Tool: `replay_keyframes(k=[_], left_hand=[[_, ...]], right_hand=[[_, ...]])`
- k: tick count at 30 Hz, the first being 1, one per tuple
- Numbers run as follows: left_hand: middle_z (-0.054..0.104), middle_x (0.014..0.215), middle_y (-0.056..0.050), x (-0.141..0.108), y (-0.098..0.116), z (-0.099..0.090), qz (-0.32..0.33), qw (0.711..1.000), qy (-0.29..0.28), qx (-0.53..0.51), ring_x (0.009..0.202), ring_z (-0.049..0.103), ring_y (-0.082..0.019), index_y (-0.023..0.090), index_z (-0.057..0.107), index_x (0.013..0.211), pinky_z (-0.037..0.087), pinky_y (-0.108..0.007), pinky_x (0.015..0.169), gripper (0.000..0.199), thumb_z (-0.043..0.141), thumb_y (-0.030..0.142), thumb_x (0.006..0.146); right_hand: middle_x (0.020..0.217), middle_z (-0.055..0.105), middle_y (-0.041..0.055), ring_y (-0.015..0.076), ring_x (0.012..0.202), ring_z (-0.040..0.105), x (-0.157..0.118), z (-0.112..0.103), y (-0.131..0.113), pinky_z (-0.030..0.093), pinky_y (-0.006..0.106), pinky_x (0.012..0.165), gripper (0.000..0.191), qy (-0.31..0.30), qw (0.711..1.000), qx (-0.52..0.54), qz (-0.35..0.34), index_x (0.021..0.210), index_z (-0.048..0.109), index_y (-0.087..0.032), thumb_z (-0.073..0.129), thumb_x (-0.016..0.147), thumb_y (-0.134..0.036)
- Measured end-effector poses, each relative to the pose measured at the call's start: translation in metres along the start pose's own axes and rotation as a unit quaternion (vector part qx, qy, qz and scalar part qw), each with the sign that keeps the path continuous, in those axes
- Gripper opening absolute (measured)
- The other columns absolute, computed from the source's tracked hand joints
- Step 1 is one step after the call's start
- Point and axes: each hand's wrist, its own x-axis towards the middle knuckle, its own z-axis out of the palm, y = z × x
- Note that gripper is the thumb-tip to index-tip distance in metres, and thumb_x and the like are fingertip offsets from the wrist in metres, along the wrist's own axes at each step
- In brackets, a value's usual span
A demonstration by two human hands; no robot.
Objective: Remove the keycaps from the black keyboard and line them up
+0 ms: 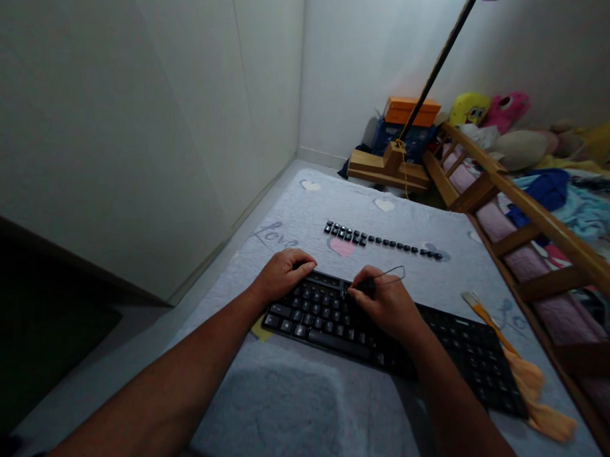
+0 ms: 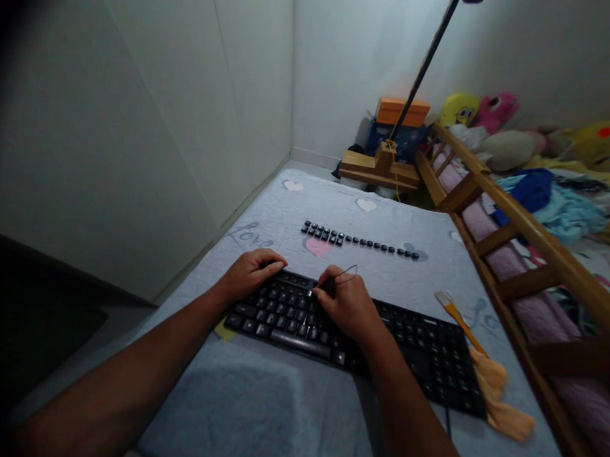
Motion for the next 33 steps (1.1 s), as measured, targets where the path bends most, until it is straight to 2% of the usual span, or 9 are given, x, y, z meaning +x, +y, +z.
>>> replay_keyframes(k=[6, 11, 15, 19, 25, 33], left_hand=[[0.071, 0.092, -0.005, 0.001, -0.001, -0.001, 0.011, 1.0, 0.007, 0.018, 0.092, 0.062, -0.021, 0.019, 0.07, 0.091, 0.047, -0.036, 0.088, 0.024, 0.053, 0.034, 0.086], [0.069, 0.099, -0.006, -0.002, 0.011, -0.004, 0.079, 0.994, 0.017, 0.073, 0.099, 0.058, -0.023, 0.02, 0.07, 0.095, 0.041, -0.04, 0.094, 0.019, 0.059, 0.032, 0.084], [0.068, 0.106, -0.007, -0.006, 0.027, -0.005, 0.127, 0.986, -0.017, 0.108, 0.102, 0.055, -0.025, 0.02, 0.069, 0.1, 0.039, -0.041, 0.094, 0.025, 0.066, 0.035, 0.08], [0.068, 0.104, -0.006, -0.009, 0.037, -0.004, 0.163, 0.978, -0.055, 0.122, 0.103, 0.053, -0.025, 0.021, 0.068, 0.102, 0.038, -0.042, 0.093, 0.029, 0.068, 0.038, 0.078], [0.068, 0.099, -0.005, -0.012, 0.039, 0.003, 0.189, 0.972, -0.061, 0.123, 0.1, 0.053, -0.024, 0.02, 0.069, 0.096, 0.037, -0.04, 0.09, 0.024, 0.067, 0.038, 0.08], [0.069, 0.093, -0.005, -0.012, 0.041, 0.007, 0.188, 0.972, -0.056, 0.132, 0.096, 0.053, -0.023, 0.02, 0.069, 0.089, 0.037, -0.039, 0.088, 0.014, 0.066, 0.03, 0.08]], right_hand=[[0.066, 0.065, -0.0007, 0.0119, 0.057, 0.055, 0.001, -0.003, 0.002, 0.04, 0.022, 0.054, 0.004, -0.003, 1.0, 0.014, 0.012, 0.079, 0.062, -0.019, 0.061, 0.078, -0.022], [0.071, 0.067, 0.0006, 0.0131, 0.061, 0.058, -0.005, -0.003, -0.001, 0.042, 0.024, 0.057, 0.004, 0.006, 1.0, 0.003, -0.002, 0.08, 0.062, -0.019, 0.061, 0.08, -0.022], [0.074, 0.067, 0.0007, 0.0142, 0.067, 0.061, -0.01, -0.001, -0.007, 0.045, 0.026, 0.064, 0.003, 0.024, 0.999, -0.015, -0.046, 0.081, 0.062, -0.019, 0.059, 0.082, -0.02], [0.08, 0.067, 0.0016, 0.0148, 0.074, 0.063, -0.014, 0.002, -0.012, 0.047, 0.026, 0.069, 0.003, 0.037, 0.996, -0.017, -0.08, 0.084, 0.061, -0.019, 0.058, 0.083, -0.018], [0.08, 0.065, 0.0027, 0.0157, 0.075, 0.061, -0.017, 0.008, -0.015, 0.047, 0.027, 0.07, 0.0, 0.058, 0.991, -0.033, -0.117, 0.085, 0.058, -0.018, 0.058, 0.085, -0.018], [0.079, 0.062, 0.0034, 0.0165, 0.075, 0.058, -0.018, 0.009, -0.017, 0.045, 0.028, 0.071, 0.003, 0.068, 0.987, -0.026, -0.146, 0.086, 0.056, -0.018, 0.056, 0.085, -0.016]])
